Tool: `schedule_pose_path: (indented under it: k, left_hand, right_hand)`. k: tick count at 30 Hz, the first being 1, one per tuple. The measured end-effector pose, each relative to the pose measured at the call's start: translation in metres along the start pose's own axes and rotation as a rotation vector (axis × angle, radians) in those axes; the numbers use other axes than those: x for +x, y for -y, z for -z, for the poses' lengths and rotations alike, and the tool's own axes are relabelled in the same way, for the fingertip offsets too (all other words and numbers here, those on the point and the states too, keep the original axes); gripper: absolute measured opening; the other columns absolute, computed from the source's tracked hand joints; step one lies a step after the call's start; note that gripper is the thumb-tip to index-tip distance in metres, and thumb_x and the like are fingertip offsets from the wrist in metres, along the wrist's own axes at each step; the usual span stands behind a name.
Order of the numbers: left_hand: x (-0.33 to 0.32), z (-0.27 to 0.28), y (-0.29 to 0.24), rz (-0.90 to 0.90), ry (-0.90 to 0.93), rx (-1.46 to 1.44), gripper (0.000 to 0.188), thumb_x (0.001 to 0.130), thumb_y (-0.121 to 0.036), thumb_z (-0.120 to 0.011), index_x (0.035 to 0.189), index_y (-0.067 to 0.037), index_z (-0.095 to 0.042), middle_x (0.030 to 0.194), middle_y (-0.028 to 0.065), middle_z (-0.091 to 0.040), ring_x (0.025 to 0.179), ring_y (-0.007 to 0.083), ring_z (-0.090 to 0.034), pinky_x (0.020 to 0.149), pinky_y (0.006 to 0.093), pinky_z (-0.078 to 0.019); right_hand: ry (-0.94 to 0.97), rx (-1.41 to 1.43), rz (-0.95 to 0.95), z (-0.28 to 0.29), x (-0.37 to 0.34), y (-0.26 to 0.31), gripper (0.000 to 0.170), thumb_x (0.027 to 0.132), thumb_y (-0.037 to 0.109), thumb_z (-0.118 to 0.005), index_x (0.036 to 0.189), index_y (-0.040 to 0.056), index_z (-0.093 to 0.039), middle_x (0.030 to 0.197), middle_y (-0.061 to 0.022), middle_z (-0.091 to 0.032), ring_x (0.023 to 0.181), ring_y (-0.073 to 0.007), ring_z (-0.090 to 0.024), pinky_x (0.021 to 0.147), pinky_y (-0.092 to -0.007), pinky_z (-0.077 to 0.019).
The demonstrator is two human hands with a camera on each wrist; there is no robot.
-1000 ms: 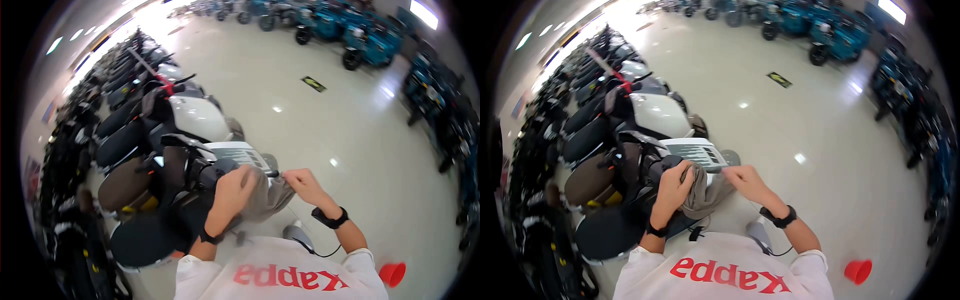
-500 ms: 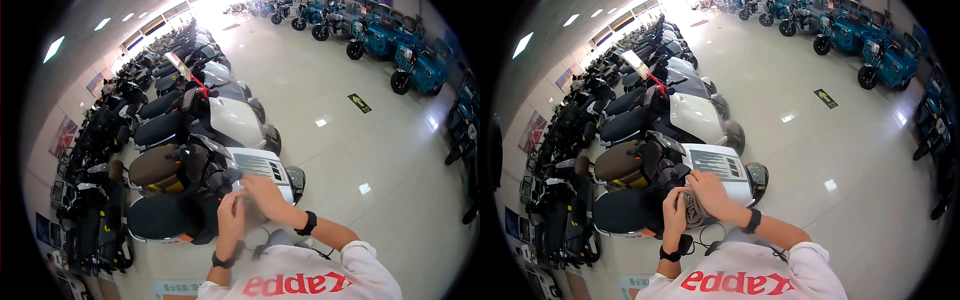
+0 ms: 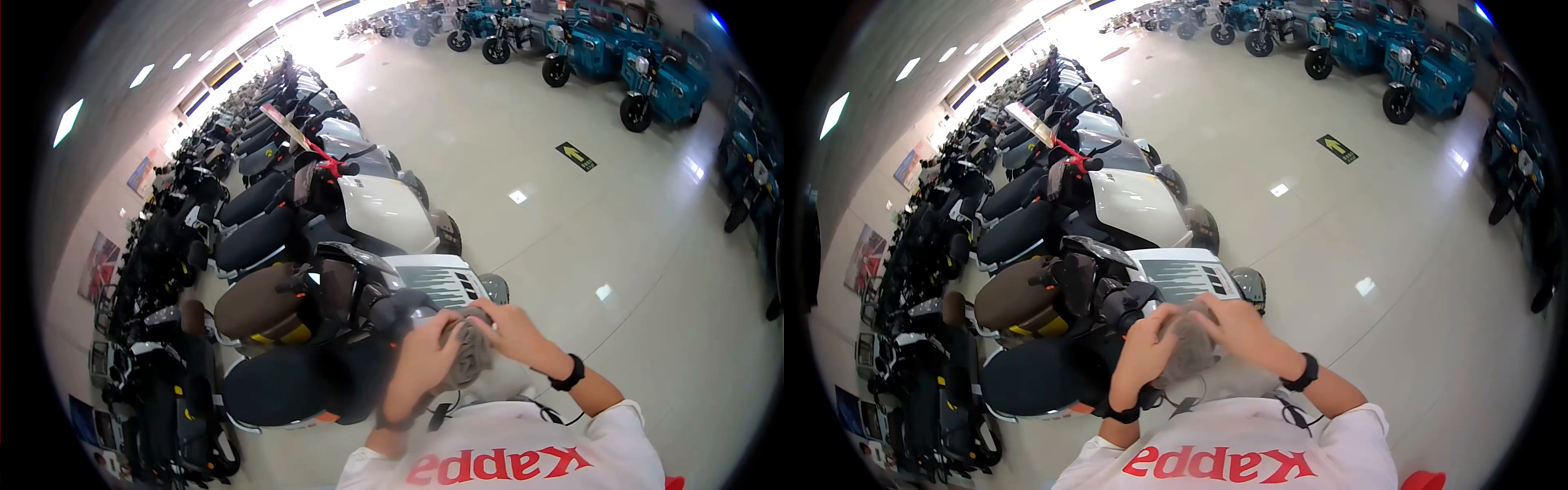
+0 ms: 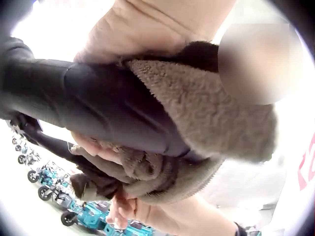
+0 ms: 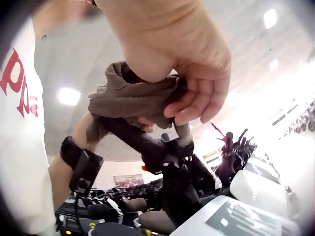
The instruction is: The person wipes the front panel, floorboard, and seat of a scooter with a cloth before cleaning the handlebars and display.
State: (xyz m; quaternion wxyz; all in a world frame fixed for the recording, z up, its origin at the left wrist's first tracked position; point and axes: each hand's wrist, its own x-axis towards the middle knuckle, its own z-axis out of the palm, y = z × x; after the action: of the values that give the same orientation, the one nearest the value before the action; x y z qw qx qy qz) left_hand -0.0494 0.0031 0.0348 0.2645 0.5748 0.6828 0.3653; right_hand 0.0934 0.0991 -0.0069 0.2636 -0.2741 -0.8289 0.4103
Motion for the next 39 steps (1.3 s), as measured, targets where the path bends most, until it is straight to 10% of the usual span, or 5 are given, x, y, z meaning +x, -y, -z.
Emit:
schedule_pose_path:
  k: [9, 17, 25, 31, 39]
  left_hand:
    - [0.001, 0.008, 0.011, -0.165, 0.11, -0.045, 0.025, 0.085, -0.016, -0.048, 0.106, -0.002, -0.048, 0.085, 0.0233, -0.058, 0.082, 0.0398, -0.056, 0.07, 0.0393, -0.0441]
    - [-0.011, 0.001, 0.026, -0.268, 0.031, -0.08, 0.026, 0.083, -0.016, -0.052, 0.105, -0.004, -0.05, 0.083, 0.0203, -0.059, 0.079, 0.0377, -0.058, 0.067, 0.0376, -0.0456]
    - [-0.011, 0.0, 0.02, -0.278, -0.057, -0.091, 0.022, 0.079, -0.015, -0.056, 0.098, -0.004, -0.058, 0.083, 0.0194, -0.06, 0.078, 0.0366, -0.058, 0.067, 0.0352, -0.0467]
    - [-0.008, 0.015, 0.011, -0.244, 0.217, 0.056, 0.03, 0.079, -0.018, -0.054, 0.105, -0.004, -0.053, 0.084, 0.0226, -0.059, 0.08, 0.0389, -0.057, 0.068, 0.0398, -0.0457]
    - [-0.013, 0.008, 0.015, -0.233, 0.149, 0.015, 0.025, 0.082, -0.018, -0.052, 0.101, -0.003, -0.054, 0.081, 0.0216, -0.059, 0.078, 0.0387, -0.057, 0.068, 0.0375, -0.045]
  right_hand:
    - [-0.433, -0.438, 0.289, 0.001, 0.043, 0.026, 0.013, 0.08, 0.018, -0.057, 0.081, 0.0051, -0.058, 0.064, -0.0104, -0.056, 0.066, -0.0284, -0.054, 0.063, -0.0379, -0.0427]
    - [-0.221, -0.558, 0.382, -0.022, 0.04, 0.004, 0.015, 0.082, 0.015, -0.054, 0.088, 0.0018, -0.059, 0.091, -0.014, -0.06, 0.091, -0.0258, -0.055, 0.079, -0.0355, -0.0437]
    - [0.33, -0.025, 0.035, -0.001, 0.019, 0.011, 0.032, 0.091, 0.023, -0.042, 0.109, -0.0012, -0.053, 0.095, -0.0184, -0.06, 0.085, -0.0317, -0.058, 0.076, -0.0364, -0.0454]
    - [0.735, 0.401, -0.602, 0.015, 0.034, 0.013, 0.04, 0.091, 0.038, -0.041, 0.097, 0.0028, -0.06, 0.073, -0.0006, -0.054, 0.058, -0.0057, -0.045, 0.045, -0.0201, -0.0381]
    - [0.474, 0.88, -0.644, -0.008, 0.012, -0.013, 0.03, 0.089, 0.034, -0.05, 0.09, 0.006, -0.06, 0.072, 0.0051, -0.053, 0.05, -0.0007, -0.04, 0.038, -0.0151, -0.0282]
